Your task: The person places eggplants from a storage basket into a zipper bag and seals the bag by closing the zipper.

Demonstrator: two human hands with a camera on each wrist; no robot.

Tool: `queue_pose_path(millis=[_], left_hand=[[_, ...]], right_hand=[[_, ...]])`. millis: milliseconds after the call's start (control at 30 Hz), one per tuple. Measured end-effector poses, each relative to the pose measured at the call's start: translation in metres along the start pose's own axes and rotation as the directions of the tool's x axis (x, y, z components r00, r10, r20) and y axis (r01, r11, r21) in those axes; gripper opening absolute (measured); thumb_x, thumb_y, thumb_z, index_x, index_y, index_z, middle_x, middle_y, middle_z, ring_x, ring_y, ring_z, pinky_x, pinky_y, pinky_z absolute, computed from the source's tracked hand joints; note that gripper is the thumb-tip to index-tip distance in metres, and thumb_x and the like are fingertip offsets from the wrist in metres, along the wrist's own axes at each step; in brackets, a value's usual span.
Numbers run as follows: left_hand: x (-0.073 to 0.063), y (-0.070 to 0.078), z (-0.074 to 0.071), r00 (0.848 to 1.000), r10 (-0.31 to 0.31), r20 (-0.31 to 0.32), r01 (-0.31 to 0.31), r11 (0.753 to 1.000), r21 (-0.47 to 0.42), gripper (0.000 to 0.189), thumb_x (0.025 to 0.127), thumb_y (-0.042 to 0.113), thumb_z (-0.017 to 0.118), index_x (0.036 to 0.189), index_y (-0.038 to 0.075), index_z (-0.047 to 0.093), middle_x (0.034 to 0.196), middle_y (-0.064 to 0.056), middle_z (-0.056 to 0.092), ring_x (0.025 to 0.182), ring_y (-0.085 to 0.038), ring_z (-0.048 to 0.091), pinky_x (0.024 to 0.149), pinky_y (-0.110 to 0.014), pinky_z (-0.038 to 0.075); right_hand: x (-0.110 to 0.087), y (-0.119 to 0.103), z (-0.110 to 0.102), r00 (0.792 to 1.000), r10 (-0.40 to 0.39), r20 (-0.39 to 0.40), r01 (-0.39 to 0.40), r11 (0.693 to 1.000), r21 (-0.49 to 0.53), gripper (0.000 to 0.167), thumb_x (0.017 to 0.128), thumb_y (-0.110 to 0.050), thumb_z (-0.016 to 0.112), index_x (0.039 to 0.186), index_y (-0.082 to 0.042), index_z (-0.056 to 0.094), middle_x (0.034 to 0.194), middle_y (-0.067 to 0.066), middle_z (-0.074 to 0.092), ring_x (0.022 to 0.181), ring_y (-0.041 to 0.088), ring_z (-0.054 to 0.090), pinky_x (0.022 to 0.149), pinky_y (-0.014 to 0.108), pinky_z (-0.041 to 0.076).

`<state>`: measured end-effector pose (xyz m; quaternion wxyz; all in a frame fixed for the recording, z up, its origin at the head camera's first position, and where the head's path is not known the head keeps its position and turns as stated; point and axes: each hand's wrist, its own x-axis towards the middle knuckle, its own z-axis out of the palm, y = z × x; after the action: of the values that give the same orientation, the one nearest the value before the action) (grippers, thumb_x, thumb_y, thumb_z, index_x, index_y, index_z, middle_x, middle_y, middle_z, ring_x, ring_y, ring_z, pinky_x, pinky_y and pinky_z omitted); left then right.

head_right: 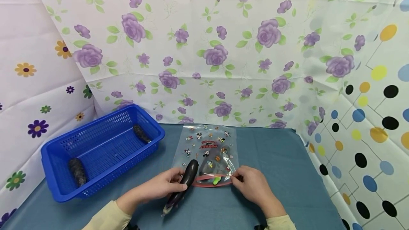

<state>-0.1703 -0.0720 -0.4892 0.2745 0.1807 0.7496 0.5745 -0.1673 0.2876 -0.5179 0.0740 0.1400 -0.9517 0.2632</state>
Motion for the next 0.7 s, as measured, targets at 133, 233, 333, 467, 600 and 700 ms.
queue_pose_path(millis=[133,233,333,467,600,700], left_hand=[[-0.002,-0.003,0.003,1.0,-0.014,0.015,0.014,1.0,-0.007,0.039,0.106,0.019,0.075,0.136,-0.002,0.061,0.098,-0.007,0.069,0.077,-0.015,0.06,0.062,-0.027,0.048],[-0.004,-0.004,0.006,1.0,-0.008,0.021,0.008,1.0,-0.005,0.036,0.106,0.018,0.075,0.133,-0.002,0.062,0.095,-0.005,0.068,0.072,-0.014,0.056,0.059,-0.025,0.045],[-0.007,-0.005,0.008,0.999,0.001,0.037,-0.001,1.0,-0.013,0.035,0.105,0.016,0.074,0.132,-0.003,0.062,0.092,-0.004,0.068,0.07,-0.014,0.053,0.057,-0.024,0.043],[-0.008,-0.007,0.01,0.998,-0.014,0.063,0.015,1.0,-0.019,0.04,0.105,0.015,0.074,0.137,-0.004,0.061,0.097,-0.006,0.07,0.078,-0.015,0.059,0.06,-0.026,0.047],[-0.009,-0.01,0.011,0.997,-0.036,0.069,0.037,0.999,-0.017,0.052,0.105,0.016,0.075,0.148,-0.005,0.056,0.103,-0.008,0.071,0.087,-0.018,0.064,0.064,-0.029,0.051],[-0.01,-0.011,0.011,0.997,-0.031,0.071,0.032,0.999,-0.012,0.059,0.104,0.016,0.076,0.154,-0.006,0.053,0.103,-0.008,0.072,0.088,-0.018,0.065,0.064,-0.029,0.052]], right_hand=[[0.0,0.0,0.0,1.0,0.006,0.004,-0.006,1.0,0.002,0.023,0.098,-0.015,0.087,0.085,-0.032,0.078,0.082,-0.02,0.062,0.07,-0.003,0.054,0.066,0.029,0.051],[0.0,-0.001,-0.001,1.0,0.008,0.006,-0.008,1.0,0.003,0.023,0.098,-0.015,0.087,0.085,-0.032,0.078,0.082,-0.02,0.062,0.07,-0.003,0.054,0.066,0.029,0.051],[0.0,-0.001,-0.001,1.0,0.01,0.008,-0.01,1.0,0.003,0.023,0.098,-0.015,0.087,0.084,-0.032,0.078,0.082,-0.02,0.062,0.07,-0.002,0.054,0.066,0.029,0.051],[0.0,-0.001,-0.001,1.0,0.012,0.011,-0.012,1.0,0.003,0.023,0.098,-0.015,0.087,0.085,-0.032,0.078,0.082,-0.02,0.062,0.07,-0.003,0.055,0.066,0.029,0.052],[0.0,-0.001,-0.001,1.0,0.012,0.011,-0.013,1.0,0.003,0.023,0.098,-0.016,0.087,0.085,-0.032,0.078,0.082,-0.02,0.062,0.07,-0.003,0.055,0.066,0.029,0.052],[0.0,-0.001,-0.001,1.0,0.013,0.01,-0.013,1.0,0.002,0.023,0.098,-0.016,0.087,0.085,-0.032,0.078,0.082,-0.02,0.062,0.07,-0.003,0.055,0.066,0.029,0.052]])
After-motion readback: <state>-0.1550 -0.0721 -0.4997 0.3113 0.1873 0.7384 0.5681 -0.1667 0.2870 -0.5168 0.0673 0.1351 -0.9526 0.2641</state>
